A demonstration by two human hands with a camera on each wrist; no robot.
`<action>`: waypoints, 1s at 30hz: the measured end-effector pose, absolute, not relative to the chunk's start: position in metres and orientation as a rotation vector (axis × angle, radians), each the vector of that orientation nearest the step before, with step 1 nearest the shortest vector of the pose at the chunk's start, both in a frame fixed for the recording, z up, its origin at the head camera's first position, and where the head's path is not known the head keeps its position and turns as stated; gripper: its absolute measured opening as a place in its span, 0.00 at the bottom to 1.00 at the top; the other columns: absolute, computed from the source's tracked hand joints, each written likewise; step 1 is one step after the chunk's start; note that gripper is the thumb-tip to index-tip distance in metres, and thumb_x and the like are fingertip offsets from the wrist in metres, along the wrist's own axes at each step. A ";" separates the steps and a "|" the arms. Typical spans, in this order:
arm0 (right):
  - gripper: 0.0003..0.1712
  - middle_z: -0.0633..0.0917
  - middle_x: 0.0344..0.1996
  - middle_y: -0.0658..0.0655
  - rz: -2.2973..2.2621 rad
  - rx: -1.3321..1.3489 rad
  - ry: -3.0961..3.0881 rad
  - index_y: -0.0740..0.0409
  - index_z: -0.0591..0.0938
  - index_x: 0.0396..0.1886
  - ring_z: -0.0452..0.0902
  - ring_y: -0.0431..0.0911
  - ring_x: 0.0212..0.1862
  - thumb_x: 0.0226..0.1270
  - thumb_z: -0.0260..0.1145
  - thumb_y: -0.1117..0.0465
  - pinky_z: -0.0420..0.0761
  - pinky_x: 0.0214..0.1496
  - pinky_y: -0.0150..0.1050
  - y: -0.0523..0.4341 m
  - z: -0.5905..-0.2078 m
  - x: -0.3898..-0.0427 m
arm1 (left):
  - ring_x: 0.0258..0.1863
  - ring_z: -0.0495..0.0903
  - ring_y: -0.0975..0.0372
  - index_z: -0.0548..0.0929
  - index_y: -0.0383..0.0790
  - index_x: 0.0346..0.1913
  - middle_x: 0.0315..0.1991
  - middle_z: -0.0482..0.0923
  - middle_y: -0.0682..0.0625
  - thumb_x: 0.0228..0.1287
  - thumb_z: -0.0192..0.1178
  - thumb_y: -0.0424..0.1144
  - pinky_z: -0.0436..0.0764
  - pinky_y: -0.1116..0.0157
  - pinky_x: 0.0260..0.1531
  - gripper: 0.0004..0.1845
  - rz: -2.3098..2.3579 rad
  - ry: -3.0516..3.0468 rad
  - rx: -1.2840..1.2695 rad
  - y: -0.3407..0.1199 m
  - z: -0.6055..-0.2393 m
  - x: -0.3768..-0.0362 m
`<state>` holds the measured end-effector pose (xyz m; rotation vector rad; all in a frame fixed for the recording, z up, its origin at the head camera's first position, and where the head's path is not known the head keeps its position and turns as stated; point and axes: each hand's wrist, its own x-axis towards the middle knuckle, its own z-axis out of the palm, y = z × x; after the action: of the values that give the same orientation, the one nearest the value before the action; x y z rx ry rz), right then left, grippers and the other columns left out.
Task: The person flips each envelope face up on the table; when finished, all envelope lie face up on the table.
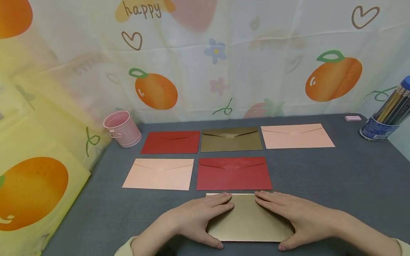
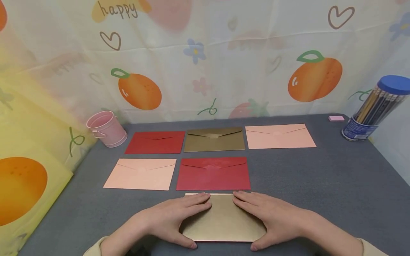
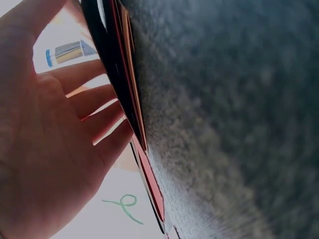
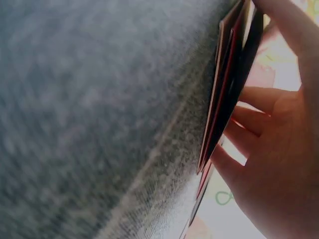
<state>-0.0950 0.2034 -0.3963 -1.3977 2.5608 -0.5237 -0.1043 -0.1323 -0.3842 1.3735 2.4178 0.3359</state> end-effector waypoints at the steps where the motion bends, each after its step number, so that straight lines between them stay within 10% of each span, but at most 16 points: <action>1: 0.54 0.58 0.75 0.48 -0.523 -1.395 2.558 0.46 0.55 0.78 0.58 0.45 0.72 0.59 0.64 0.30 0.73 0.61 0.48 0.204 -0.395 -0.095 | 0.75 0.49 0.63 0.60 0.47 0.75 0.77 0.50 0.51 0.58 0.62 0.65 0.61 0.62 0.68 0.47 0.338 2.418 1.374 -0.133 -0.384 -0.104; 16: 0.26 0.80 0.58 0.45 -1.066 -1.478 2.419 0.43 0.78 0.62 0.77 0.41 0.58 0.63 0.70 0.57 0.79 0.52 0.39 0.213 -0.385 -0.111 | 0.60 0.72 0.72 0.77 0.52 0.64 0.62 0.75 0.60 0.67 0.57 0.52 0.73 0.66 0.58 0.24 0.896 2.276 1.403 -0.143 -0.379 -0.122; 30: 0.20 0.88 0.43 0.50 -1.445 -1.367 2.409 0.52 0.86 0.49 0.85 0.42 0.43 0.59 0.70 0.74 0.82 0.41 0.32 0.215 -0.384 -0.120 | 0.38 0.83 0.71 0.87 0.40 0.45 0.39 0.87 0.54 0.63 0.66 0.34 0.82 0.69 0.36 0.09 1.445 2.331 1.484 -0.146 -0.380 -0.133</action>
<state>-0.1203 0.2153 -0.3839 -1.3674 2.4088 -1.4452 -0.1333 -0.1464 -0.3805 1.4845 2.3306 1.4445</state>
